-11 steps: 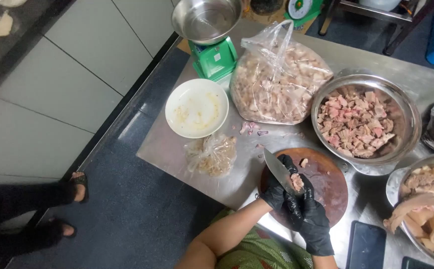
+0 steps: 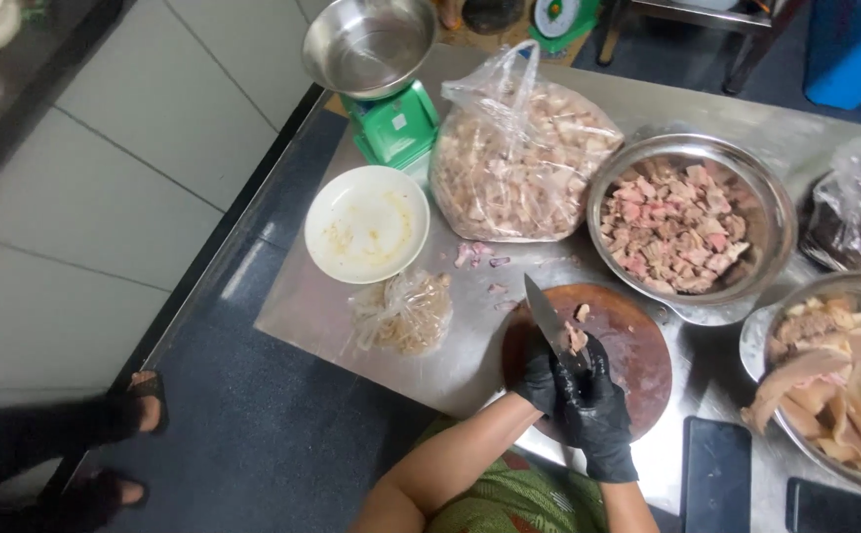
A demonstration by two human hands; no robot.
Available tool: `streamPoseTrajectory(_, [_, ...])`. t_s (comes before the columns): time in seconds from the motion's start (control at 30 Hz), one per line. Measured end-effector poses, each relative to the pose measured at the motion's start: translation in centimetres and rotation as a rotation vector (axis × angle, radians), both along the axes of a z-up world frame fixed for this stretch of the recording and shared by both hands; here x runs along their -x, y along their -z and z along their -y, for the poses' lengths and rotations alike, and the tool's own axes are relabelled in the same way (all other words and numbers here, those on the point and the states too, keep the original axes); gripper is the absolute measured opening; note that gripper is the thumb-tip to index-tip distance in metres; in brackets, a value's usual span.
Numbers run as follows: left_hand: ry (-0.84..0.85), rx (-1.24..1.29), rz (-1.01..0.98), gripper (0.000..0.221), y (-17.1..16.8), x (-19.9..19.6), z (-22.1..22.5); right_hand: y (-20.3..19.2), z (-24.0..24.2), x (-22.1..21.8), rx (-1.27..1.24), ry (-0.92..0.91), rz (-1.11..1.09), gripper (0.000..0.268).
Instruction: Cutting and trimming pieces of meat on a wooden board in a food production setting.
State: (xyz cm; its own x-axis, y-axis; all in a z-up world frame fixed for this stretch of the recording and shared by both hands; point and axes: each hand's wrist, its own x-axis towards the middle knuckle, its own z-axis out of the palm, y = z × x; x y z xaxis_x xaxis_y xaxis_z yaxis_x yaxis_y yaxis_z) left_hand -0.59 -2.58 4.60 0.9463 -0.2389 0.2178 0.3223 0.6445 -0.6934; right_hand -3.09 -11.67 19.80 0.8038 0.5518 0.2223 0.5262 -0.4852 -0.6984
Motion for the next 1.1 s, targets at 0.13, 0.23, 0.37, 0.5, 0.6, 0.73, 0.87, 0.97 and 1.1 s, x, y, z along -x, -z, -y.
streamPoseTrajectory(0.13, [-0.58, -1.461, -0.68, 0.019, -13.1, 0.7, 0.0, -2.0, -1.0, -0.1, -0.434, 0.199, -0.421, 0.062])
streamPoseTrajectory(0.23, [-0.546, -1.544, -0.82, 0.028, -8.6, -0.7, -0.4, -3.4, -0.5, -0.9, -0.33, 0.227, -0.688, 0.08])
streamPoseTrajectory(0.37, [-0.508, -2.585, -0.72, 0.013, -19.3, 2.4, -4.1, 0.0, 0.6, -2.2, -0.251, 0.051, -0.399, 0.064])
streamPoseTrajectory(0.5, [-0.585, -2.299, -0.661, 0.025, -12.4, 1.8, -3.2, -3.9, -0.1, -1.4, -0.312, -0.1, -0.267, 0.053])
streamPoseTrajectory(0.6, [-0.521, -2.253, -0.588, 0.017, -6.9, 1.0, -2.7, -4.7, -0.8, -1.9, -0.04, 0.082, -0.456, 0.059])
streamPoseTrajectory(0.73, [-0.58, -2.846, -0.211, 0.032, 1.6, 1.3, -2.5, -3.3, 0.1, -2.6, 0.309, 0.254, -0.651, 0.071])
streamPoseTrajectory(0.87, [-0.424, -2.19, -0.343, 0.035, -3.4, 1.5, -3.1, -3.5, 0.1, -2.3, 0.256, 0.313, -0.628, 0.063])
streamPoseTrajectory(0.97, [-0.587, -1.815, -0.741, 0.019, -5.9, 0.9, -2.6, -1.3, 1.2, -2.4, 0.215, 0.252, -0.627, 0.062])
streamPoseTrajectory(1.1, [-0.587, -2.662, -0.629, 0.03, 6.4, 1.8, -5.0, 1.8, 2.0, -2.5, 0.028, 0.209, -0.634, 0.059])
